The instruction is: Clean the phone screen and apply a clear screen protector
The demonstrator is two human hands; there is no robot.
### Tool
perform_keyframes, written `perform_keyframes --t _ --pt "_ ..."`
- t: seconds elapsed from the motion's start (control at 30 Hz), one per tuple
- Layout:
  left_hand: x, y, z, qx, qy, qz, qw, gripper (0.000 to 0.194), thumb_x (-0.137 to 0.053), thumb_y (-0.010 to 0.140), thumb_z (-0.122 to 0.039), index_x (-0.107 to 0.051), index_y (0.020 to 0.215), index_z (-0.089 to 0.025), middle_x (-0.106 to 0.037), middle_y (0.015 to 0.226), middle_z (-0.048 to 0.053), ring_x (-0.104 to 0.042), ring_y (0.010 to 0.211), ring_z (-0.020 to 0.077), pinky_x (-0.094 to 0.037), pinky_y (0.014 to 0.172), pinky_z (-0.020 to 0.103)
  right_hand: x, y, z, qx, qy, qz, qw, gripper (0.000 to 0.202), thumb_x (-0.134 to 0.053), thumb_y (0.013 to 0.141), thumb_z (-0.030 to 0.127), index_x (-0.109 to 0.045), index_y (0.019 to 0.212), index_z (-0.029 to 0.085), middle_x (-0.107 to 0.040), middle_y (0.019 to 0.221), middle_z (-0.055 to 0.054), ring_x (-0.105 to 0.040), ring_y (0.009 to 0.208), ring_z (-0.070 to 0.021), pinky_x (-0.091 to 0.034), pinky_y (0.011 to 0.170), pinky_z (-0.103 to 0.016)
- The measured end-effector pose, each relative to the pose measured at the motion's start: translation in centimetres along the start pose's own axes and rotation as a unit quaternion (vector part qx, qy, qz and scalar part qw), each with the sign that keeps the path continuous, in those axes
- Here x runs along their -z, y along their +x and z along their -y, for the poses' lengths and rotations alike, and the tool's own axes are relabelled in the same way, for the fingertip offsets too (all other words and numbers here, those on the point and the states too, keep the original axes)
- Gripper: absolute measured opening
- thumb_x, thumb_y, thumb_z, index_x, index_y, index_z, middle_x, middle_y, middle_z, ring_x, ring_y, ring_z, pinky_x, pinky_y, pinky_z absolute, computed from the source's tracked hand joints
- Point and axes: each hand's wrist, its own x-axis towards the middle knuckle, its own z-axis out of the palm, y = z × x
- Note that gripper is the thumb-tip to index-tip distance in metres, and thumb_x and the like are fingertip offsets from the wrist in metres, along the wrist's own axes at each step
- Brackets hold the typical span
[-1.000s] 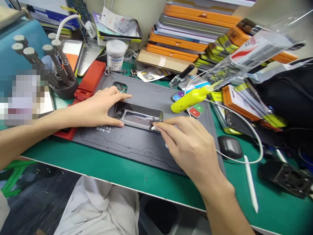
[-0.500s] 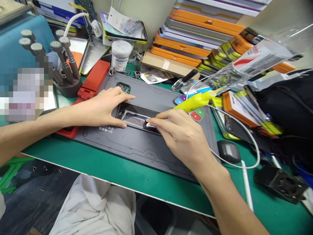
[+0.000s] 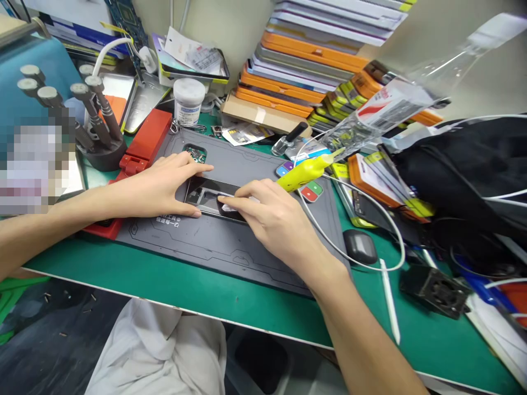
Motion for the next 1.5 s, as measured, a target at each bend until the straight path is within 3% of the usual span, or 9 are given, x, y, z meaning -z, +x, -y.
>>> perform_keyframes --t 0.17,0.57,1.2,1.4,1.5 --pt "-0.2 0.0 -0.1 0.005 0.003 0.001 1.0 0.11 -0.081 0.102 -0.086 -0.06 0.195 -0.031 -0.071 0.169 0.017 -0.066 0.155 0.0471 -0.052 0.138 0.056 0.5 -1.9 0.0 -0.012 -0.004 -0.016 1.0 0.043 -0.067 0.123 0.002 -0.096 0.141 0.029 -0.09 0.12 -0.01 -0.079 0.106 -0.0293 -0.064 0.097 -0.045" --pt "-0.2 0.1 -0.1 0.001 0.004 0.001 1.0 0.109 -0.08 0.103 -0.088 -0.06 0.194 -0.033 -0.071 0.169 0.016 -0.066 0.156 0.0481 -0.052 0.138 0.057 2.2 -6.7 -1.3 -0.058 0.015 -0.055 0.997 0.044 -0.069 0.126 0.011 -0.096 0.15 0.037 -0.09 0.119 -0.008 -0.082 0.105 -0.0304 -0.069 0.095 -0.048" --pt "0.2 0.1 0.0 -0.002 0.005 0.006 1.0 0.108 -0.079 0.104 -0.091 -0.061 0.193 -0.034 -0.069 0.17 0.017 -0.064 0.161 0.0498 -0.053 0.141 0.062 1.7 -7.1 -0.8 -0.092 -0.027 -0.088 0.992 0.042 -0.069 0.124 0.009 -0.096 0.142 0.036 -0.091 0.113 -0.007 -0.081 0.099 -0.0298 -0.067 0.092 -0.048" --pt "0.4 0.2 -0.1 0.007 0.009 0.01 1.0 0.11 -0.081 0.103 -0.087 -0.06 0.194 -0.031 -0.071 0.167 0.017 -0.066 0.158 0.0493 -0.053 0.141 0.061 2.7 -6.7 -0.7 -0.112 -0.052 -0.193 0.973 0.036 -0.076 0.124 0.013 -0.096 0.141 0.037 -0.093 0.113 -0.006 -0.089 0.101 -0.0306 -0.072 0.092 -0.048" --pt "0.6 0.2 -0.1 0.007 0.013 0.01 1.0 0.11 -0.08 0.103 -0.09 -0.06 0.195 -0.032 -0.07 0.169 0.018 -0.066 0.159 0.0496 -0.053 0.142 0.062 2.8 -6.4 -0.2 -0.138 -0.051 -0.214 0.966 0.035 -0.079 0.124 0.019 -0.094 0.15 0.037 -0.096 0.115 -0.006 -0.092 0.099 -0.0311 -0.074 0.094 -0.05"
